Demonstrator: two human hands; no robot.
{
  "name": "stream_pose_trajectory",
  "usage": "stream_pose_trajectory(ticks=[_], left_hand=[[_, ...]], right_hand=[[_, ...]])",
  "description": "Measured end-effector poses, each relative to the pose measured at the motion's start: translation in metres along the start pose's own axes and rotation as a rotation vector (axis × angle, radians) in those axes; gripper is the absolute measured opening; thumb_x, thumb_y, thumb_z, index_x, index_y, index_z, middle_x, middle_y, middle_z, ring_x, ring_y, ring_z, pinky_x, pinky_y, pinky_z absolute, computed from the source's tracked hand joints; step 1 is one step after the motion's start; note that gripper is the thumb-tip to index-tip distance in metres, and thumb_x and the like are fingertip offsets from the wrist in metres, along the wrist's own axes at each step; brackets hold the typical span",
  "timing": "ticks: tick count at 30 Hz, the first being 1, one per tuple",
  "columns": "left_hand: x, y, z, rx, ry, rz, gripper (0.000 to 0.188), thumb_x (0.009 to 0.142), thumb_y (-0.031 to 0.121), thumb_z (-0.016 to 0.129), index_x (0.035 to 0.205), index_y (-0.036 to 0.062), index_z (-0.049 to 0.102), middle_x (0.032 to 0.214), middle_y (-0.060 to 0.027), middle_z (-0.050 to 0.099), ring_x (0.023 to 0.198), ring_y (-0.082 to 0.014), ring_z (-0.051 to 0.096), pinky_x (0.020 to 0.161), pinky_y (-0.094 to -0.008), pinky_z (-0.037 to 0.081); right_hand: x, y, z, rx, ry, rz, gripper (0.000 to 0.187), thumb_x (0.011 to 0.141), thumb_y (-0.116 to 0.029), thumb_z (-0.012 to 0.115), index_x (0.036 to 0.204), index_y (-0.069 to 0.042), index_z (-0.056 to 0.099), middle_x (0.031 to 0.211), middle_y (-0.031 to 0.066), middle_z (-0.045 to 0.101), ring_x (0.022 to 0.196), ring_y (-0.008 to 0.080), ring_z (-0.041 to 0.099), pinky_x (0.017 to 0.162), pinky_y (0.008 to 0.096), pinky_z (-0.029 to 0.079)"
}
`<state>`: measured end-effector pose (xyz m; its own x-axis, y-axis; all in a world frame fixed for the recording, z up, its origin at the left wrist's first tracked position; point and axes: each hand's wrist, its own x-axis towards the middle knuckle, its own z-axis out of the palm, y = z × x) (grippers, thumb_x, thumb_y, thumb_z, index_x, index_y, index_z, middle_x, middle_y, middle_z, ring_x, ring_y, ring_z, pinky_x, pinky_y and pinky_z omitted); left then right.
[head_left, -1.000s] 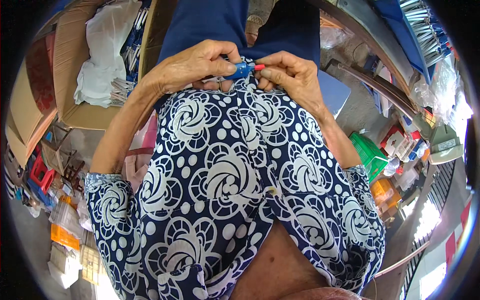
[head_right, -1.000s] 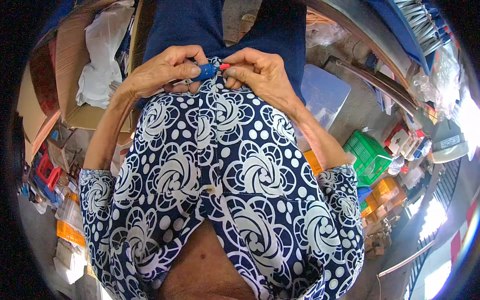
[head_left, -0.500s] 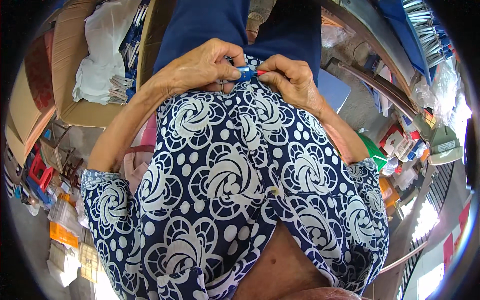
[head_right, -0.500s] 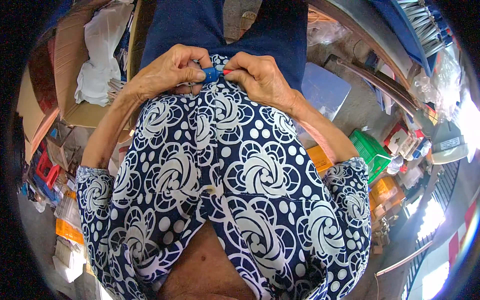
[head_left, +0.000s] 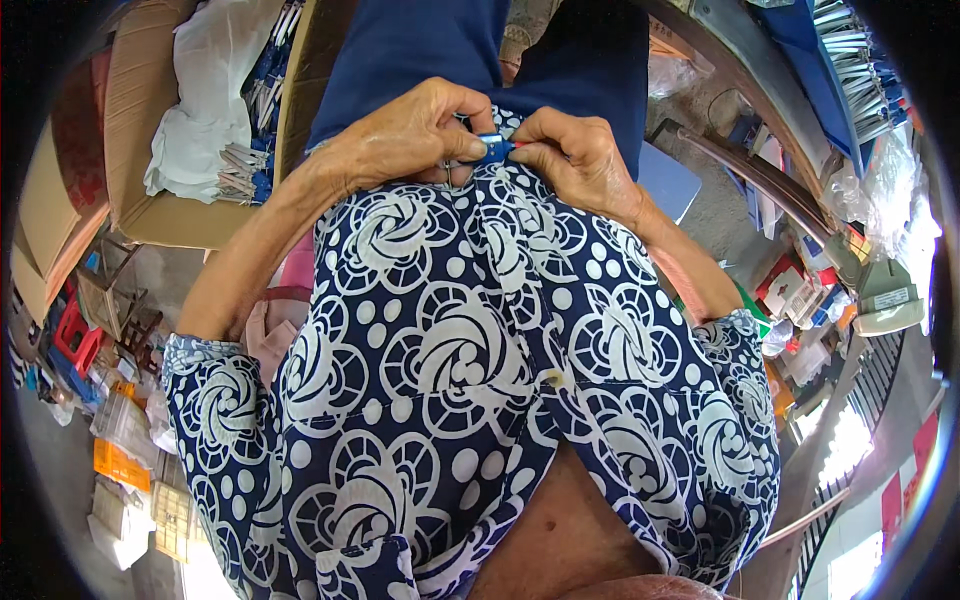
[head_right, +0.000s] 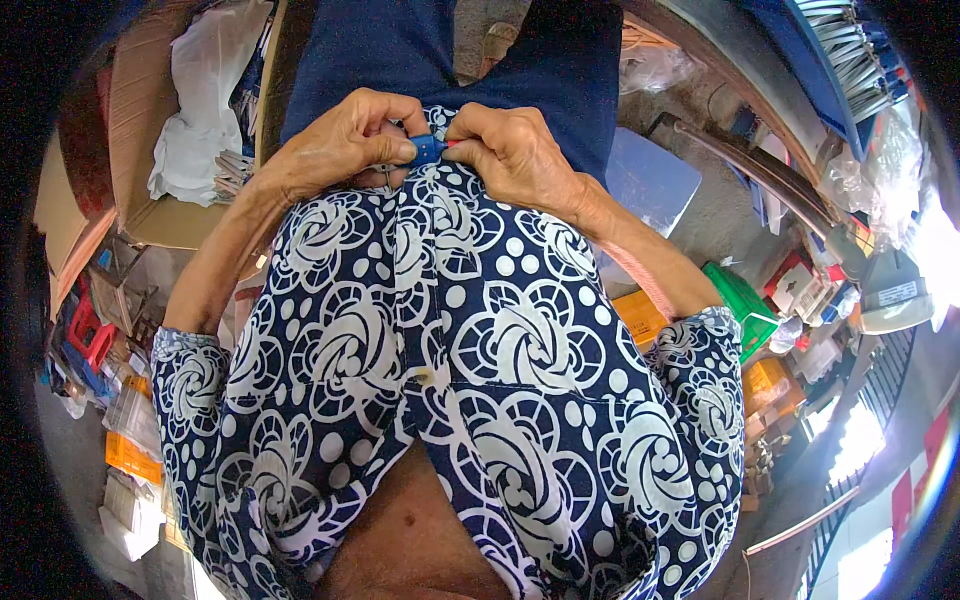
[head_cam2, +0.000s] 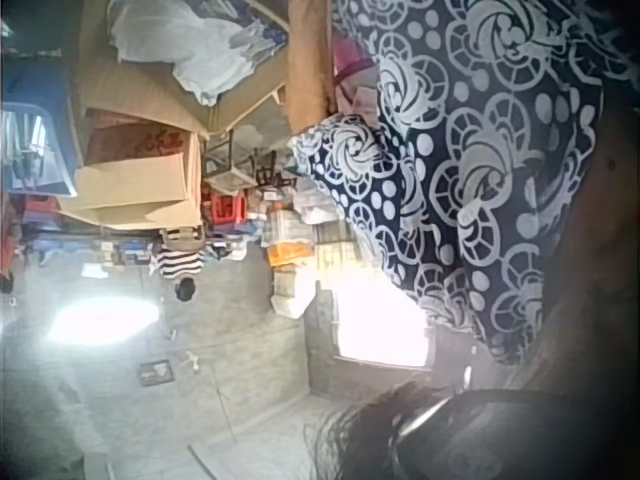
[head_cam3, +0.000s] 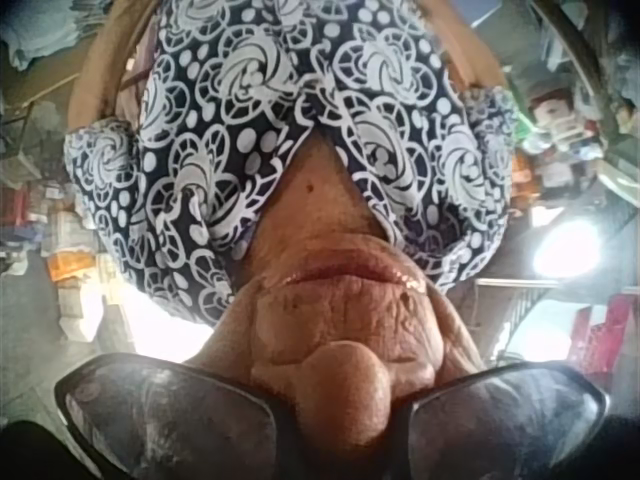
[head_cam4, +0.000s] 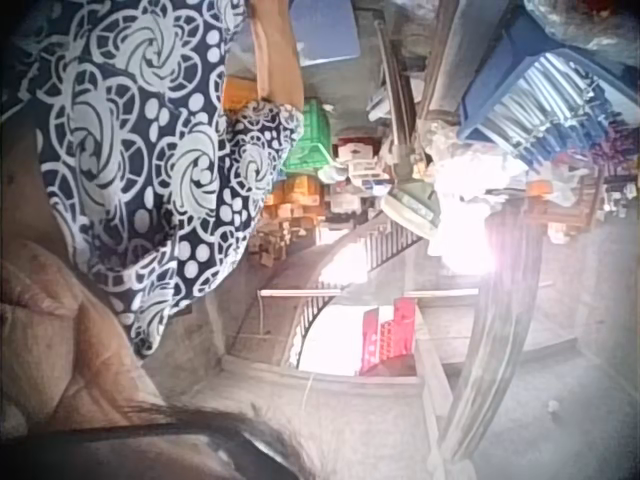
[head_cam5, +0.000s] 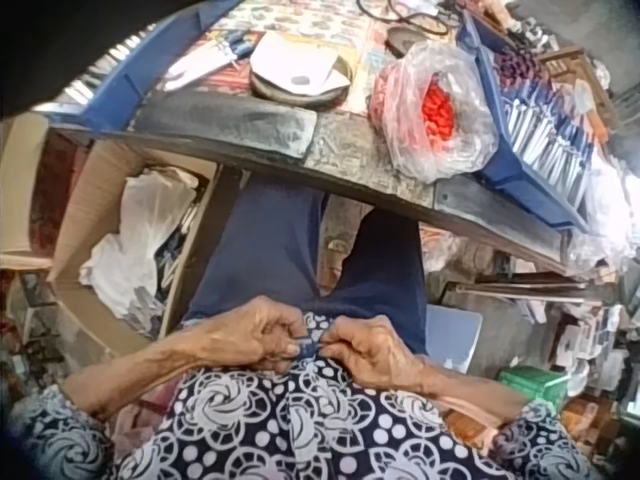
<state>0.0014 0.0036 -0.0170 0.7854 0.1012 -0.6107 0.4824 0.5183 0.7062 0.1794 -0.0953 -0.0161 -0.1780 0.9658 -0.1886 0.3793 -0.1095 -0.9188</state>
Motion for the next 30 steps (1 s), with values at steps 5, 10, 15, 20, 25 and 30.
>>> stream_pose_trajectory(ticks=[5, 10, 15, 20, 25, 30], left_hand=[[0.001, 0.000, 0.000, 0.017, -0.004, 0.008, 0.011, 0.078, 0.015, 0.056, 0.081, 0.0045, 0.054, 0.055, 0.0007, 0.052, 0.040, 0.0000, 0.037, 0.036, -0.0136, 0.025], [0.000, 0.001, -0.002, 0.001, -0.011, 0.016, 0.015, 0.078, 0.018, 0.057, 0.084, 0.0043, 0.054, 0.056, 0.0006, 0.052, 0.040, 0.0000, 0.037, 0.036, -0.0138, 0.025], [-0.006, 0.009, -0.002, -0.002, 0.009, 0.007, 0.007, 0.081, 0.009, 0.053, 0.082, 0.0024, 0.054, 0.058, -0.0014, 0.053, 0.042, -0.0008, 0.038, 0.037, -0.0139, 0.027], [-0.002, 0.008, -0.003, 0.045, -0.010, 0.036, 0.007, 0.082, 0.009, 0.052, 0.082, 0.0019, 0.054, 0.058, -0.0013, 0.053, 0.043, -0.0016, 0.040, 0.038, -0.0147, 0.029], [-0.004, 0.012, 0.000, 0.073, 0.002, 0.023, 0.007, 0.082, 0.008, 0.052, 0.082, 0.0007, 0.053, 0.058, -0.0018, 0.053, 0.044, -0.0026, 0.042, 0.039, -0.0158, 0.030], [0.000, 0.003, 0.003, 0.070, 0.001, 0.046, 0.012, 0.080, 0.014, 0.054, 0.084, 0.0031, 0.054, 0.058, 0.0001, 0.053, 0.047, -0.0007, 0.042, 0.041, -0.0128, 0.030]], right_hand=[[0.000, 0.004, 0.002, -0.007, -0.007, 0.006, 0.008, 0.071, -0.002, 0.062, 0.075, 0.001, 0.055, 0.060, 0.0163, 0.056, 0.054, 0.0247, 0.059, 0.048, 0.0309, 0.044], [-0.001, -0.001, 0.002, 0.108, -0.022, 0.106, 0.012, 0.073, -0.004, 0.062, 0.083, 0.001, 0.057, 0.063, 0.0104, 0.058, 0.054, 0.0140, 0.055, 0.049, 0.0252, 0.042], [-0.009, 0.000, 0.000, 0.589, 0.030, 0.382, 0.023, 0.078, -0.003, 0.059, 0.099, 0.003, 0.054, 0.074, 0.0057, 0.060, 0.057, 0.0034, 0.047, 0.051, 0.0165, 0.037], [-0.013, 0.006, -0.005, 0.877, 0.104, 0.392, 0.016, 0.079, -0.002, 0.058, 0.094, 0.005, 0.055, 0.075, 0.0114, 0.061, 0.059, 0.0077, 0.052, 0.054, 0.0174, 0.042], [-0.013, 0.002, -0.007, 0.668, 0.098, 0.364, 0.007, 0.078, 0.000, 0.058, 0.084, 0.004, 0.058, 0.068, 0.0099, 0.061, 0.057, 0.0085, 0.056, 0.051, 0.0174, 0.045], [-0.016, -0.002, -0.002, 0.656, 0.147, 0.380, 0.002, 0.077, 0.001, 0.060, 0.078, 0.003, 0.060, 0.065, 0.0091, 0.061, 0.054, 0.0085, 0.056, 0.050, 0.0172, 0.045]])
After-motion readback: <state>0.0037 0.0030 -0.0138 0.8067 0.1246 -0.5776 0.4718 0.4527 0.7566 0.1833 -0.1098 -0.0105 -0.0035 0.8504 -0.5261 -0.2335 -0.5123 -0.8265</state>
